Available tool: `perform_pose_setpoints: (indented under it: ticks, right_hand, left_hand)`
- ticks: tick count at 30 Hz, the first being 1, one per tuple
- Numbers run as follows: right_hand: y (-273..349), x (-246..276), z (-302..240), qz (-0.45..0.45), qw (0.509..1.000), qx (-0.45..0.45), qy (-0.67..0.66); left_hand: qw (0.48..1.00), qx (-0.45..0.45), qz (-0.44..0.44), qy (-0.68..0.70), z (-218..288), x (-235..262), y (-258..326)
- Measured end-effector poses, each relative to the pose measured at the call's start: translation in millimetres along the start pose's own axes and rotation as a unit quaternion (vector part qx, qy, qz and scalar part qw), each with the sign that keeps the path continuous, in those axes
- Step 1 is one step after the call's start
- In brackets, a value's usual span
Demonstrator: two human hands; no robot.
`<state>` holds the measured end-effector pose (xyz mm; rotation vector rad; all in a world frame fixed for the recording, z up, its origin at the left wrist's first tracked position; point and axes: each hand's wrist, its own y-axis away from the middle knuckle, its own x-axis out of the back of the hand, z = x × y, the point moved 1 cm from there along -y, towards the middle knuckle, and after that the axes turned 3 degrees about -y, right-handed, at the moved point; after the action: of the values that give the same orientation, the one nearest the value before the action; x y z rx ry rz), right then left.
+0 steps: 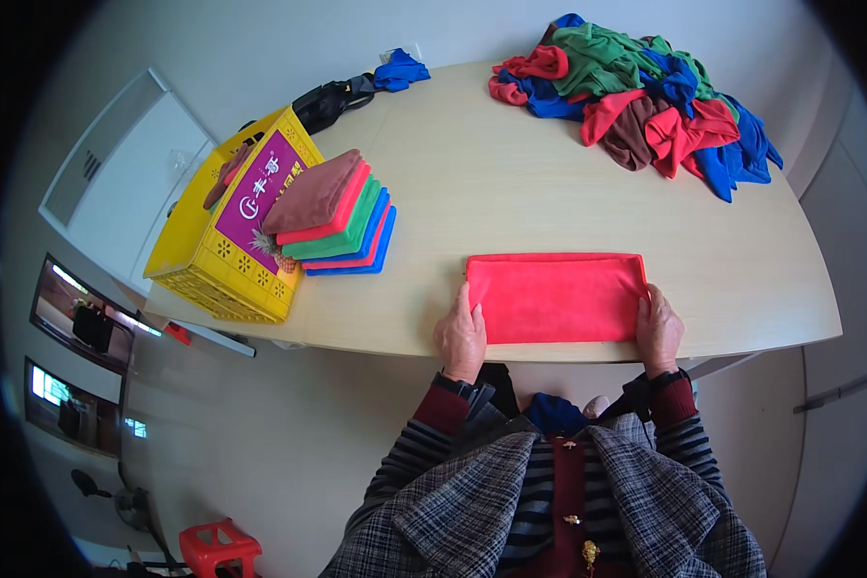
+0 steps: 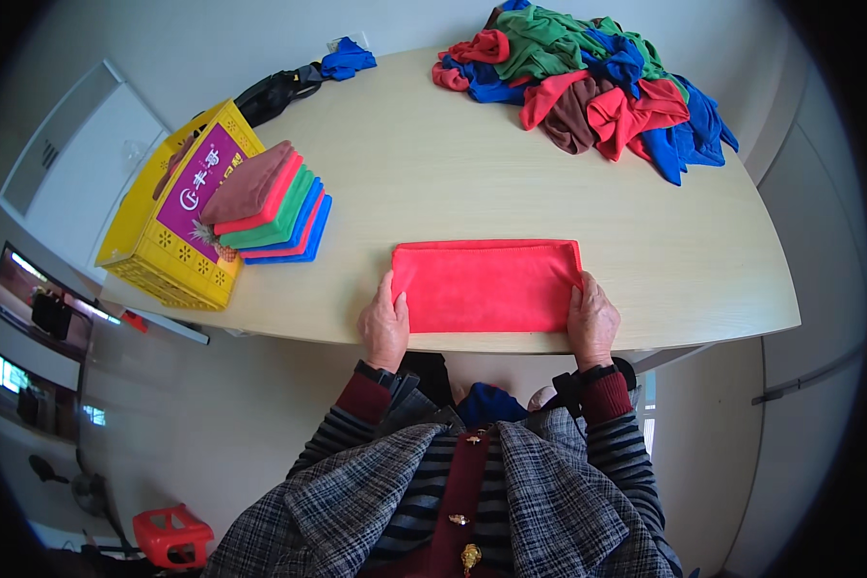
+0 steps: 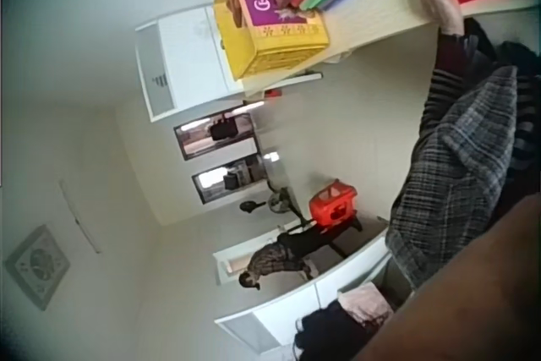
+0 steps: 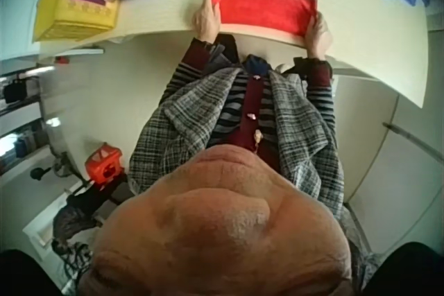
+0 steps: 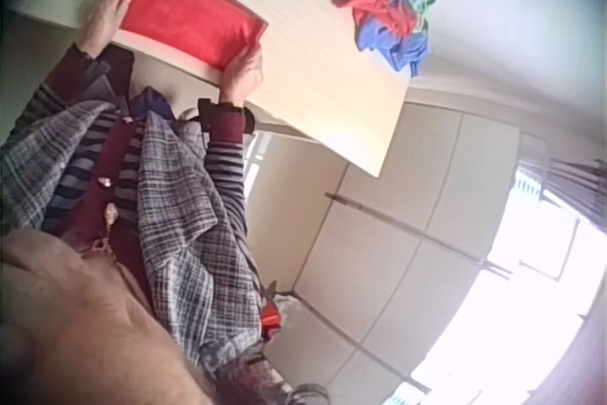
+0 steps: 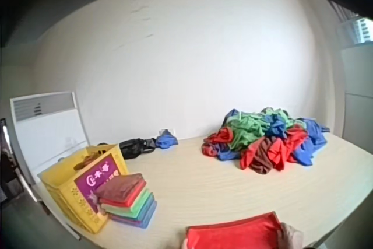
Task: Folding small square pieces of colored cloth at a table.
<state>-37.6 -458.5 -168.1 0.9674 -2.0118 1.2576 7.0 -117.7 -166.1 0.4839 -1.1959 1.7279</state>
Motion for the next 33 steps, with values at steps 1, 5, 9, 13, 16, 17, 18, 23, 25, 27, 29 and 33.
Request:
perform_pose_setpoints:
  ticks: [1, 5, 9, 13, 16, 17, 18, 23, 25, 27, 29, 33]
  right_hand:
    - [-0.2, -0.3, -0.1, 0.003, 1.000, 0.003, 0.001]
    - [-0.6, 0.9, -0.5, 0.004, 1.000, 0.004, 0.003]
    - [-3.0, -1.0, -0.6, 0.000, 1.000, 0.001, 0.003]
    - [-1.5, 0.1, 0.6, 0.007, 1.000, 0.006, 0.005]
    - [-1.4, 1.5, -0.4, 0.010, 1.000, 0.008, 0.005]
    - [-1.9, 1.1, -1.0, 0.009, 1.000, 0.007, 0.004]
    - [-0.6, 1.3, -0.9, 0.007, 1.000, 0.004, 0.003]
    - [-1.6, 1.4, 0.4, 0.018, 1.000, 0.008, 0.002]
    - [-2.7, 2.0, -2.2, 0.011, 1.000, 0.001, 0.000]
    - [-2.1, 1.9, -2.8, 0.008, 1.000, -0.003, -0.002]
    - [-0.4, 2.3, -2.0, 0.018, 1.000, 0.003, -0.007]
    - [-1.3, 1.7, -0.2, 0.026, 1.000, 0.006, -0.007]
  left_hand:
    - [1.000, -0.001, 0.003, 0.002, -0.2, 0.5, -0.3]
    - [1.000, -0.002, 0.005, -0.004, 0.2, 1.0, -0.7]
    - [1.000, -0.003, 0.003, -0.002, -1.4, 1.8, -3.9]
    - [1.000, -0.001, 0.002, 0.002, 0.1, 1.7, -2.6]
    - [1.000, -0.006, 0.006, -0.002, -2.9, -1.0, -1.9]
    - [1.000, -0.012, 0.010, -0.006, -5.1, -2.2, -2.4]
    - [1.000, -0.018, 0.012, -0.010, -4.3, -0.9, -1.6]
    - [1.000, 0.000, -0.014, -0.015, -2.0, -0.7, -2.0]
    - [1.000, -0.009, -0.001, -0.018, -4.4, -1.5, -2.7]
    - [1.000, -0.014, 0.005, -0.021, -5.8, -2.1, -2.4]
    - [1.000, -0.014, 0.004, -0.010, -4.4, -1.4, -1.2]
    - [1.000, -0.019, 0.008, 0.001, -2.2, -0.6, -3.1]
